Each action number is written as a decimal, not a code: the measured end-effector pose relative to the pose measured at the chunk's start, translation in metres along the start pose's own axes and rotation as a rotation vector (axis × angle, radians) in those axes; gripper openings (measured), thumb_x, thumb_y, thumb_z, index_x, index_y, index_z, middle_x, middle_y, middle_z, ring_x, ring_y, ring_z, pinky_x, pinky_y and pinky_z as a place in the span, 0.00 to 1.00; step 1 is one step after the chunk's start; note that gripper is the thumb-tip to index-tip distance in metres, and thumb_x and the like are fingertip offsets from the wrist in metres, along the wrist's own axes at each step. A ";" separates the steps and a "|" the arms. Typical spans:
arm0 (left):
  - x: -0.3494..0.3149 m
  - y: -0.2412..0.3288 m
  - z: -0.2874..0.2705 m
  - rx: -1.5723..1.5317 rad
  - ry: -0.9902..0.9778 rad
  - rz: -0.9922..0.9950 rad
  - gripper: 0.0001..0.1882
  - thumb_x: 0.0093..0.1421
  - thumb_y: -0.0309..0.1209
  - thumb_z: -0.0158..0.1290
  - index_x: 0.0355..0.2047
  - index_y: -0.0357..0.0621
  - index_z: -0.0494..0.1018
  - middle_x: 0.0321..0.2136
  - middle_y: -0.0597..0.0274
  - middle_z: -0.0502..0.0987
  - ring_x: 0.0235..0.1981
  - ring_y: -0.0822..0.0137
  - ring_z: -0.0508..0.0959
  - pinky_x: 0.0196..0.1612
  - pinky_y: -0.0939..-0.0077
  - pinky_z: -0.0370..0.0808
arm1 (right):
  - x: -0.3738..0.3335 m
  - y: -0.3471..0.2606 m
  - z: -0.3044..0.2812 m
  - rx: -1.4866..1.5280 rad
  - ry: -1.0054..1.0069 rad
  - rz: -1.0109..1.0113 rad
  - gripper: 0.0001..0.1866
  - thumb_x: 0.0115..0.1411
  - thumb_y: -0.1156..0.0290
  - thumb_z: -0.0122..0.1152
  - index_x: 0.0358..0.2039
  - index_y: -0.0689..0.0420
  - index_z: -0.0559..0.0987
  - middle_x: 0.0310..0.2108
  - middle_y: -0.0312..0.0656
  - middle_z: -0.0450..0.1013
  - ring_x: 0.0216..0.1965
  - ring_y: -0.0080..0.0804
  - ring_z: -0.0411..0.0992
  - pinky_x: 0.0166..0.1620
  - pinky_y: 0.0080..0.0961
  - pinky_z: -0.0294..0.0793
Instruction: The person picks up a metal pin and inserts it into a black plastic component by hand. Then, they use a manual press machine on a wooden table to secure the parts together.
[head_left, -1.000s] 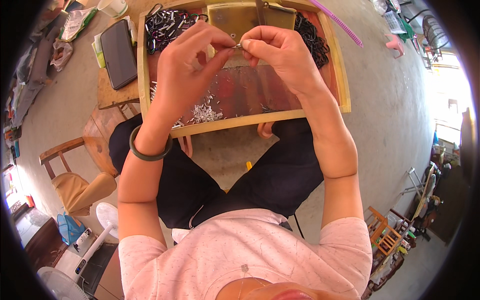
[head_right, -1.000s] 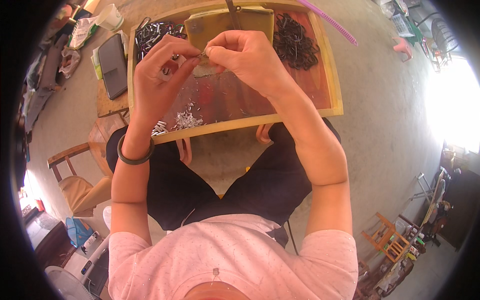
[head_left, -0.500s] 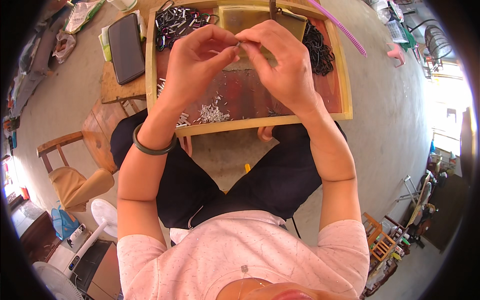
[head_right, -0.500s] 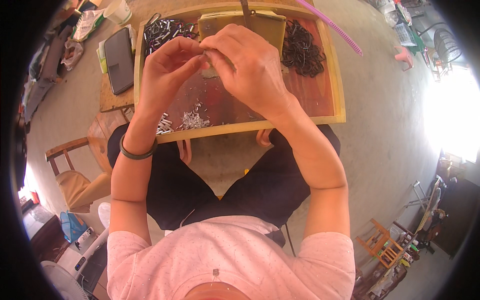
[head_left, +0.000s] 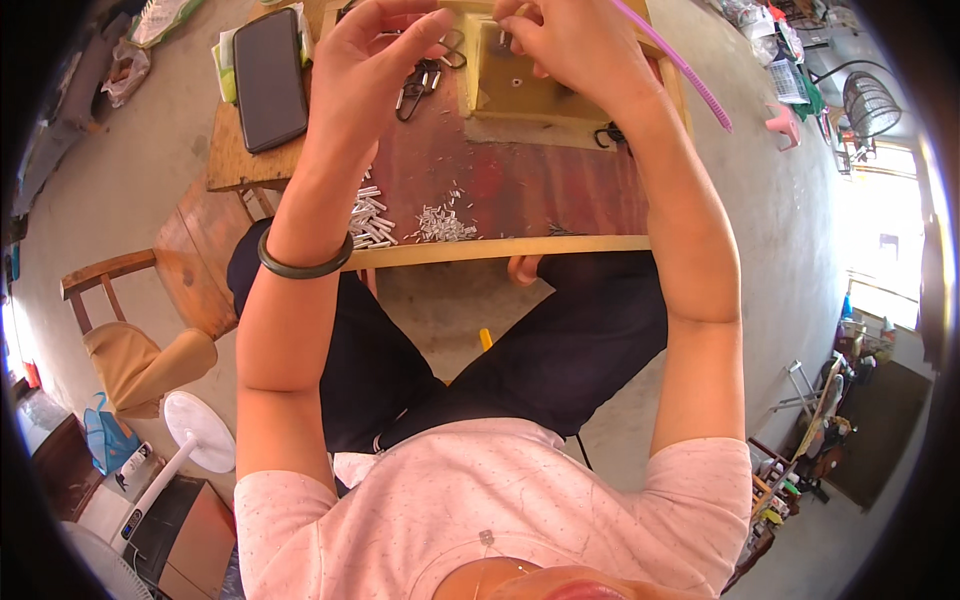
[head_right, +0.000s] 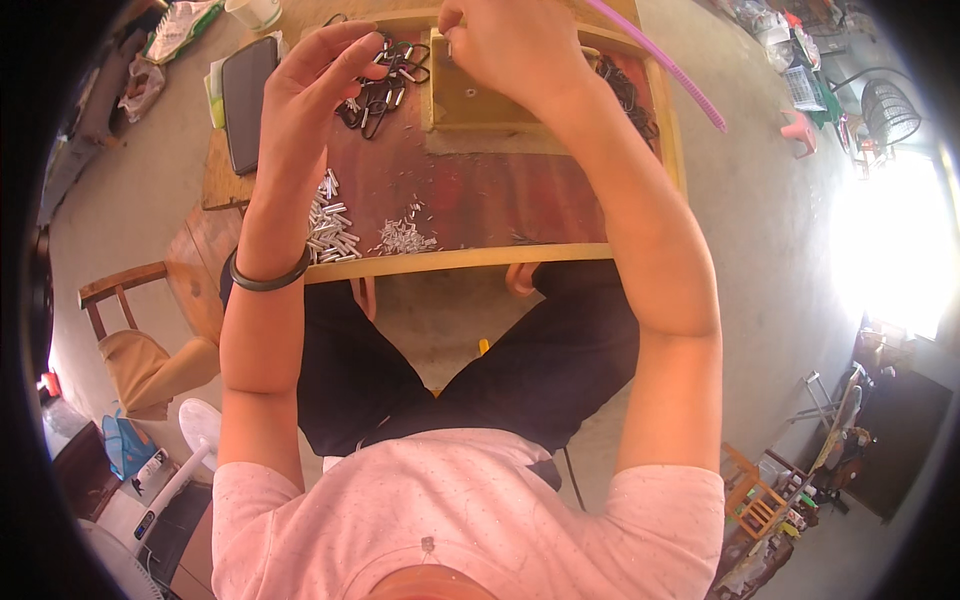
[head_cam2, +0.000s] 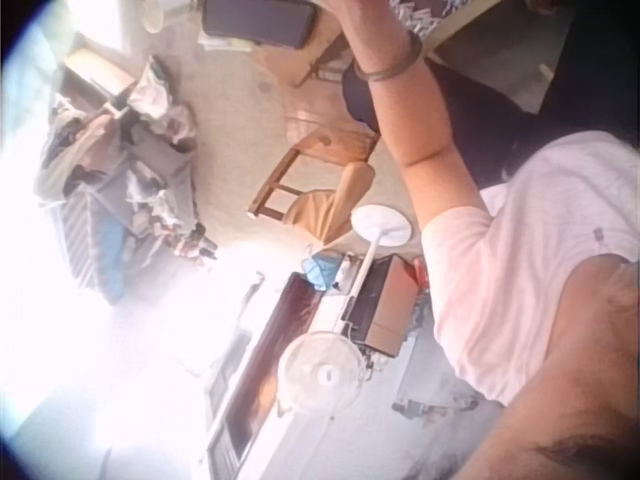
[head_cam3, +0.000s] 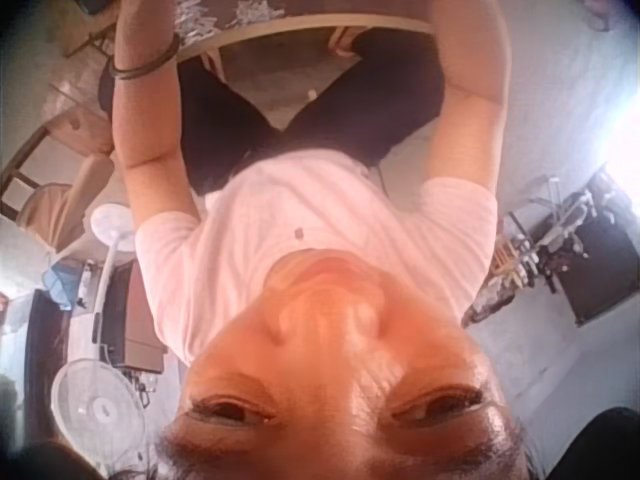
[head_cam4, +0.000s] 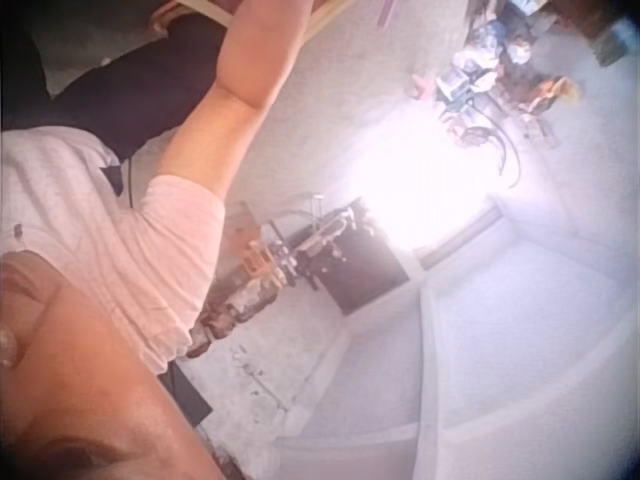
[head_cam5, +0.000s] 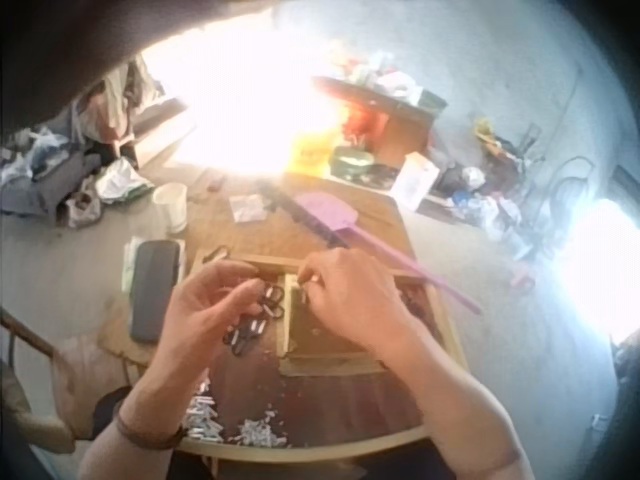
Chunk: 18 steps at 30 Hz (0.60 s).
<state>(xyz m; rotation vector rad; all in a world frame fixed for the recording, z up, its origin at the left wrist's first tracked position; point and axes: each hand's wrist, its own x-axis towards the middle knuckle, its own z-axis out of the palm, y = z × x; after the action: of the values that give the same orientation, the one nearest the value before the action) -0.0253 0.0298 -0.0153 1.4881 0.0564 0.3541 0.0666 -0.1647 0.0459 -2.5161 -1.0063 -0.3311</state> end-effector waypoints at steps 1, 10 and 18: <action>-0.001 0.001 0.001 -0.014 -0.016 0.003 0.16 0.65 0.37 0.63 0.49 0.42 0.81 0.41 0.69 0.83 0.39 0.78 0.81 0.41 0.83 0.69 | 0.002 0.001 0.002 -0.026 -0.031 -0.054 0.11 0.60 0.71 0.56 0.33 0.60 0.87 0.29 0.53 0.81 0.32 0.49 0.82 0.39 0.43 0.80; 0.000 -0.001 -0.002 -0.012 -0.016 -0.005 0.16 0.65 0.39 0.63 0.47 0.43 0.82 0.38 0.70 0.84 0.39 0.79 0.81 0.42 0.84 0.69 | -0.008 -0.024 -0.031 0.528 -0.200 0.182 0.20 0.61 0.74 0.58 0.54 0.65 0.79 0.22 0.45 0.79 0.18 0.34 0.78 0.27 0.32 0.80; -0.004 0.008 0.004 0.017 0.004 -0.054 0.15 0.68 0.39 0.60 0.48 0.43 0.81 0.40 0.69 0.82 0.41 0.79 0.80 0.44 0.84 0.69 | -0.090 0.036 -0.041 -0.099 -0.205 0.285 0.09 0.64 0.68 0.62 0.42 0.54 0.85 0.27 0.37 0.81 0.31 0.33 0.80 0.35 0.29 0.78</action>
<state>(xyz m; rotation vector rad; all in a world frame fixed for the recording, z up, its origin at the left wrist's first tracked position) -0.0295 0.0251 -0.0077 1.4995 0.1025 0.3139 0.0256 -0.2614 0.0399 -2.7808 -0.7004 -0.0397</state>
